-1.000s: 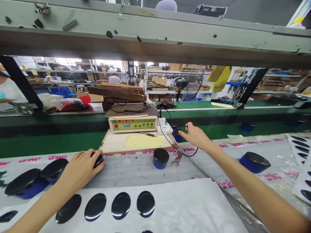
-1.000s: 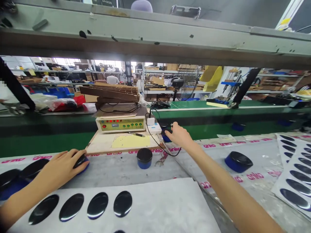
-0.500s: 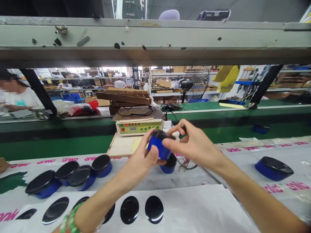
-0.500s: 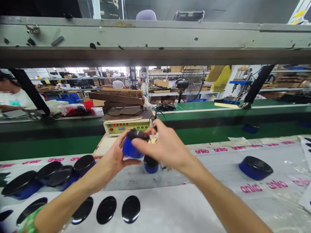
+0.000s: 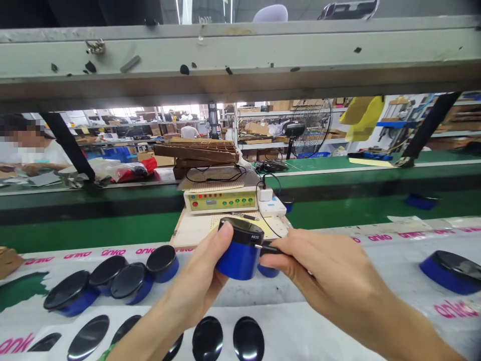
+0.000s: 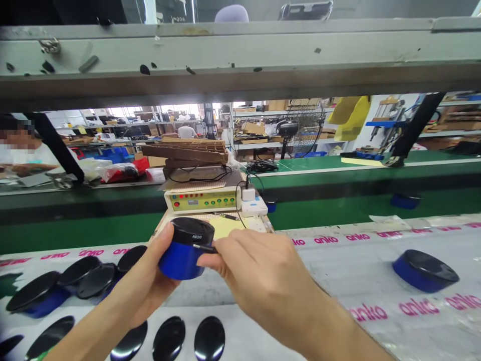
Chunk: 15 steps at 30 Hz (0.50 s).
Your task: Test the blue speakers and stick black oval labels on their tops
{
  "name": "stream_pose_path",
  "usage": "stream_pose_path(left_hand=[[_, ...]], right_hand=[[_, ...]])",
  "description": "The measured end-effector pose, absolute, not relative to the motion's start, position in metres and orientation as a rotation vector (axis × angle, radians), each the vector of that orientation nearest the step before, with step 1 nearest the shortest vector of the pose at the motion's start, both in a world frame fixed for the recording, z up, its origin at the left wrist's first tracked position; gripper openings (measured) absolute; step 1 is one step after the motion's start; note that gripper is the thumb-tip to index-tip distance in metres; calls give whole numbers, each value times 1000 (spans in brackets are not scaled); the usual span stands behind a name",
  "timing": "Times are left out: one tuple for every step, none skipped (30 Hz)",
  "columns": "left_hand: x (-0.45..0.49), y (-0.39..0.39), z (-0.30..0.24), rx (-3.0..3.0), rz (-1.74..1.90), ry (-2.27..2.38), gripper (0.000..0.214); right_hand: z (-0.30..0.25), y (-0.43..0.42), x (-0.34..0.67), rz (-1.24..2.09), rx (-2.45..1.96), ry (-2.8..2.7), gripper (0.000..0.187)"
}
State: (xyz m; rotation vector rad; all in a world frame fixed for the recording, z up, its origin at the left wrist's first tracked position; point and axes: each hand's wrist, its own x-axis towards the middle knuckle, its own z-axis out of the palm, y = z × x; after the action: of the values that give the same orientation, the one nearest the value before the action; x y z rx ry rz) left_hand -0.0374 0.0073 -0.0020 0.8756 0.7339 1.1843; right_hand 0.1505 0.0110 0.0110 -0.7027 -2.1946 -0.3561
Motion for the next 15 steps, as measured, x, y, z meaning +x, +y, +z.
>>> stream_pose_path(left_hand=[[-37,6,-2,930,1180,750,44],[-37,6,-1,994,1183,777,45],[-37,5,-1,1065,1198,814,45],[-37,5,0,1147,1229,851,46],[-37,5,-1,1236,1273,889,46],[-38,5,-2,1328,1312,935,46],[-39,6,-3,1424,1337,984,47],[-40,6,-5,1513,1351,1036,47],[-41,6,-7,1592,1355,1090,47],[-43,5,-8,1666,1349,1149,47],[-44,4,-10,1743,1343,1209,47],[-46,3,-12,1836,1347,1264,49],[-47,2,-13,1953,1367,1319,52],[-49,1,-13,2103,1401,1377,55],[-50,0,-13,2283,1443,1432,59]], right_hand=[[11,9,151,-428,-697,-2192,25],[12,7,151,-496,-694,-2192,25],[12,5,151,-560,-698,-2192,25],[13,3,151,-621,-710,-2198,26],[13,1,150,-683,-725,-2209,28],[13,0,149,-747,-739,-2214,29],[12,-1,147,-809,-752,-2209,30],[10,-1,145,-859,-760,-2195,31],[8,0,143,-882,-766,-2173,30],[5,2,141,-861,-766,-2153,29],[2,5,138,-788,-767,-2136,27],[-2,9,136,-664,-774,-2136,24],[-6,13,135,-508,-778,-2149,22],[-9,18,133,-336,-772,-2169,20],[-12,23,132,-164,-758,-2186,19]])
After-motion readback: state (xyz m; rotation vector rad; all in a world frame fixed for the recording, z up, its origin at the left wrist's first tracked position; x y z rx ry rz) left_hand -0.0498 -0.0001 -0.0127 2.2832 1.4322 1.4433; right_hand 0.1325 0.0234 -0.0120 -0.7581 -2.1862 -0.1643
